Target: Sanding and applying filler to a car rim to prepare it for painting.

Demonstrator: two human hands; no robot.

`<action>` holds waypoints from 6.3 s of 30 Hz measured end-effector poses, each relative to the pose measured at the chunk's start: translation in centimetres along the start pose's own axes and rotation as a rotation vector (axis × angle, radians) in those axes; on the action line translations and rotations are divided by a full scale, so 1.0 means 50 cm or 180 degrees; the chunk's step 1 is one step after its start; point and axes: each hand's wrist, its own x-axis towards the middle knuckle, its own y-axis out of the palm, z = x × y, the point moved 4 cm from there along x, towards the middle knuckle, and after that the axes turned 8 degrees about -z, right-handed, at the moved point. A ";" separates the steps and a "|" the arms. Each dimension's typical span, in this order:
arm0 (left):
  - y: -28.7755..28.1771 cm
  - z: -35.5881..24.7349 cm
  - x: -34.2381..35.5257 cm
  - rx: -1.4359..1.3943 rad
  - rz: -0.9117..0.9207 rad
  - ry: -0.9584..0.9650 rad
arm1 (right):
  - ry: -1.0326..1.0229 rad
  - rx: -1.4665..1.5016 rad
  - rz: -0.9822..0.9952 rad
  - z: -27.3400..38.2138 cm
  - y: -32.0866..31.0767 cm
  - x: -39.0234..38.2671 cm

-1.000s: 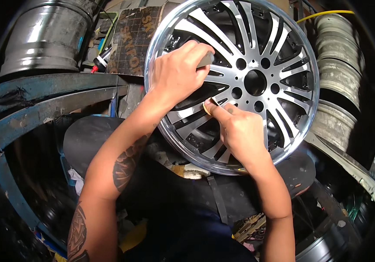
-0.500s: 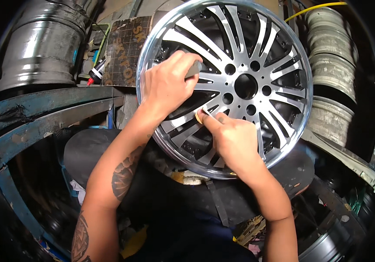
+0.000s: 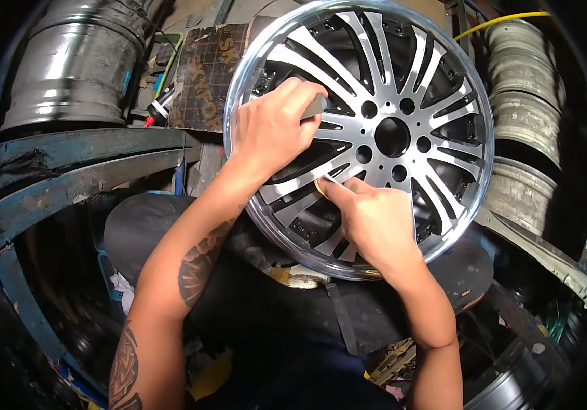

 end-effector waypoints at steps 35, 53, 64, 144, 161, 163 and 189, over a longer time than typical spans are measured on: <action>-0.001 -0.009 0.004 -0.0087 0.0099 0.0002 | 0.0181 -0.0339 0.0051 -0.006 -0.008 0.003; -0.003 -0.007 0.010 -0.0046 0.0072 -0.0055 | -0.0004 -0.0135 -0.0216 -0.002 -0.024 0.017; 0.002 -0.010 0.009 0.0051 0.0231 -0.0122 | 0.0028 -0.0097 -0.0232 0.005 -0.023 0.015; -0.002 0.000 0.006 -0.0020 0.0061 -0.0053 | 0.0111 -0.0149 -0.0537 -0.004 -0.009 0.005; 0.007 -0.007 0.017 -0.0043 0.0007 0.0033 | 0.0449 0.0173 0.0046 -0.026 -0.002 -0.002; -0.001 -0.007 0.003 0.0015 0.0157 -0.0115 | 0.0346 0.0071 0.0010 -0.019 -0.021 -0.014; -0.006 -0.004 0.010 0.0002 -0.0011 0.0063 | 0.0347 0.0259 0.0036 -0.015 -0.003 -0.008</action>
